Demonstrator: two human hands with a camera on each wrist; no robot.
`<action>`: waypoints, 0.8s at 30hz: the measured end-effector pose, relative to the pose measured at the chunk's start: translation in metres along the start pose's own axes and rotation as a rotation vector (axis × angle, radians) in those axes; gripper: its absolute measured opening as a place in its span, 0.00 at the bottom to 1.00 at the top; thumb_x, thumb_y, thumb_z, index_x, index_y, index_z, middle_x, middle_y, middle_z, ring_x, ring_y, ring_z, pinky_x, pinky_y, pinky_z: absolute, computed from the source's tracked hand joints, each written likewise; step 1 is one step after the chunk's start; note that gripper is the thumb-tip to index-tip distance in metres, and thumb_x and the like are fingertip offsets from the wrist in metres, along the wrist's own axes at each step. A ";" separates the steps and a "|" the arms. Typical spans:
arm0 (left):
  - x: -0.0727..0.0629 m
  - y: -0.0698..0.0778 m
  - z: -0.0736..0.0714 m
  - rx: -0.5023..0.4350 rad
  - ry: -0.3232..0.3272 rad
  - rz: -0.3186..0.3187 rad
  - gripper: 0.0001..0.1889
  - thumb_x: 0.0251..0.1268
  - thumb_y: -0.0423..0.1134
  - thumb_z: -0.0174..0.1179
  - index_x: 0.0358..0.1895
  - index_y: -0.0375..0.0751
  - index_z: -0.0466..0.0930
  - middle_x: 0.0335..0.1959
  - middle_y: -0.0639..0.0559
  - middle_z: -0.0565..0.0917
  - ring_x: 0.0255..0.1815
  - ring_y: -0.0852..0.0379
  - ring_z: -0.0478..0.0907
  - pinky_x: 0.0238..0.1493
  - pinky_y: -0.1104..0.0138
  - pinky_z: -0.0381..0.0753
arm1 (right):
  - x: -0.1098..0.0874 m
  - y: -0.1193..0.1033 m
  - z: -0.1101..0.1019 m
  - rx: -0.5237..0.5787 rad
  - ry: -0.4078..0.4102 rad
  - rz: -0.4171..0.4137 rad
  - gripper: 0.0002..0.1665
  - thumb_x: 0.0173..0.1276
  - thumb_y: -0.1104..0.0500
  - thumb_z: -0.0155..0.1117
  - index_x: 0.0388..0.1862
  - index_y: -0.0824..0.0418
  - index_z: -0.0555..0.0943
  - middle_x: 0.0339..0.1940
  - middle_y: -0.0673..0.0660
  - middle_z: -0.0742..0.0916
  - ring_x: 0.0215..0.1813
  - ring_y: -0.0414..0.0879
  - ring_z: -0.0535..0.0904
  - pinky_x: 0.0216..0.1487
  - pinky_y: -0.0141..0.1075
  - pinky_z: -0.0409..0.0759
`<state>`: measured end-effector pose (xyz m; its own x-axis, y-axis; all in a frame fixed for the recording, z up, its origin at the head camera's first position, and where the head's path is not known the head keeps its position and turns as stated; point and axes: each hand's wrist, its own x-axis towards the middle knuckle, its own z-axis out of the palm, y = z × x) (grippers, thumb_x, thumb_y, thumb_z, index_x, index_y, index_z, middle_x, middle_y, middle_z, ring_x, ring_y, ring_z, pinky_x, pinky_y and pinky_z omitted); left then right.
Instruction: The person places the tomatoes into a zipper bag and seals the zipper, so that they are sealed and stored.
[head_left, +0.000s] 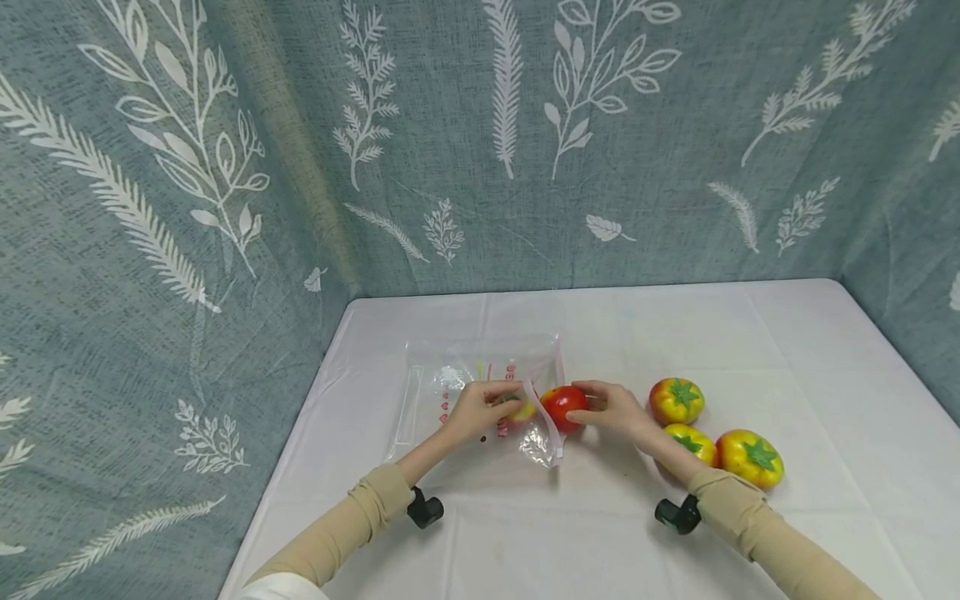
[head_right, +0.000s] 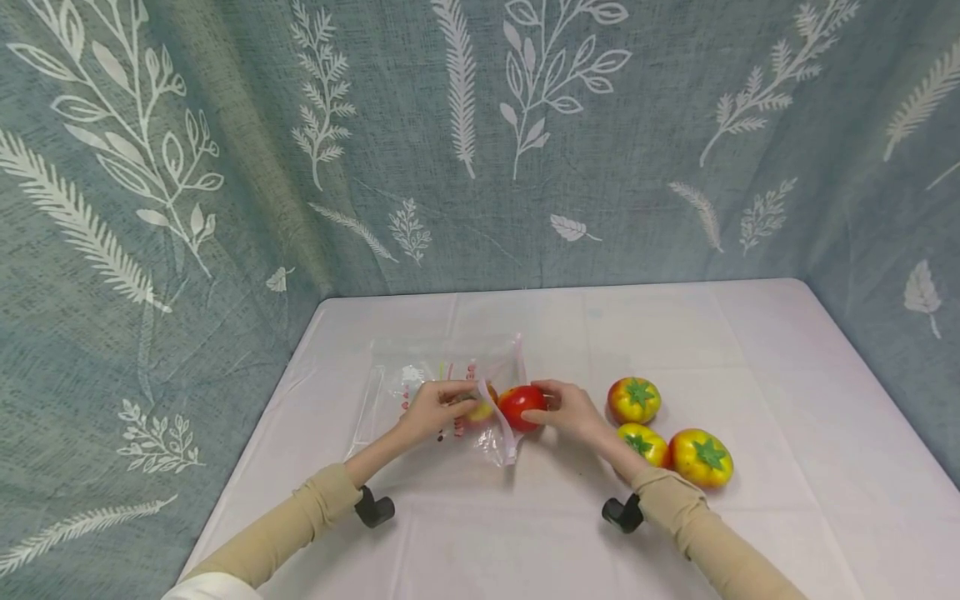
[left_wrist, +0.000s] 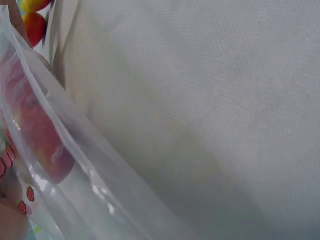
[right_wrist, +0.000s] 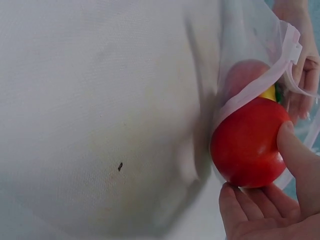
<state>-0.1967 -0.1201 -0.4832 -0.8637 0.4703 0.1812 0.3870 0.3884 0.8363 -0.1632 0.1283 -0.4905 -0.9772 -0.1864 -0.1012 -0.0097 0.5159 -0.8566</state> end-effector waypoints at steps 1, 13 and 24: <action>0.000 0.000 0.000 0.000 -0.002 0.001 0.14 0.58 0.31 0.64 0.48 0.33 0.83 0.48 0.40 0.85 0.30 0.66 0.69 0.29 0.78 0.69 | 0.000 0.000 0.000 -0.004 -0.001 -0.002 0.36 0.61 0.52 0.69 0.65 0.65 0.71 0.63 0.66 0.77 0.61 0.61 0.76 0.55 0.46 0.79; 0.002 0.003 -0.001 0.002 0.003 0.003 0.15 0.58 0.30 0.64 0.49 0.30 0.82 0.50 0.38 0.83 0.32 0.62 0.71 0.31 0.79 0.70 | 0.003 -0.002 0.008 0.002 -0.017 -0.047 0.35 0.61 0.54 0.68 0.64 0.67 0.71 0.63 0.68 0.77 0.60 0.62 0.76 0.55 0.46 0.79; 0.001 0.004 -0.002 -0.001 0.004 -0.004 0.14 0.59 0.32 0.64 0.49 0.33 0.83 0.46 0.40 0.85 0.25 0.66 0.68 0.24 0.78 0.66 | 0.005 -0.003 0.018 0.044 -0.015 -0.069 0.34 0.61 0.57 0.68 0.64 0.68 0.70 0.63 0.68 0.76 0.59 0.61 0.77 0.55 0.44 0.79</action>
<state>-0.1966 -0.1198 -0.4784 -0.8664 0.4658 0.1798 0.3833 0.3897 0.8374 -0.1645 0.1109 -0.4979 -0.9713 -0.2330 -0.0485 -0.0671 0.4638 -0.8834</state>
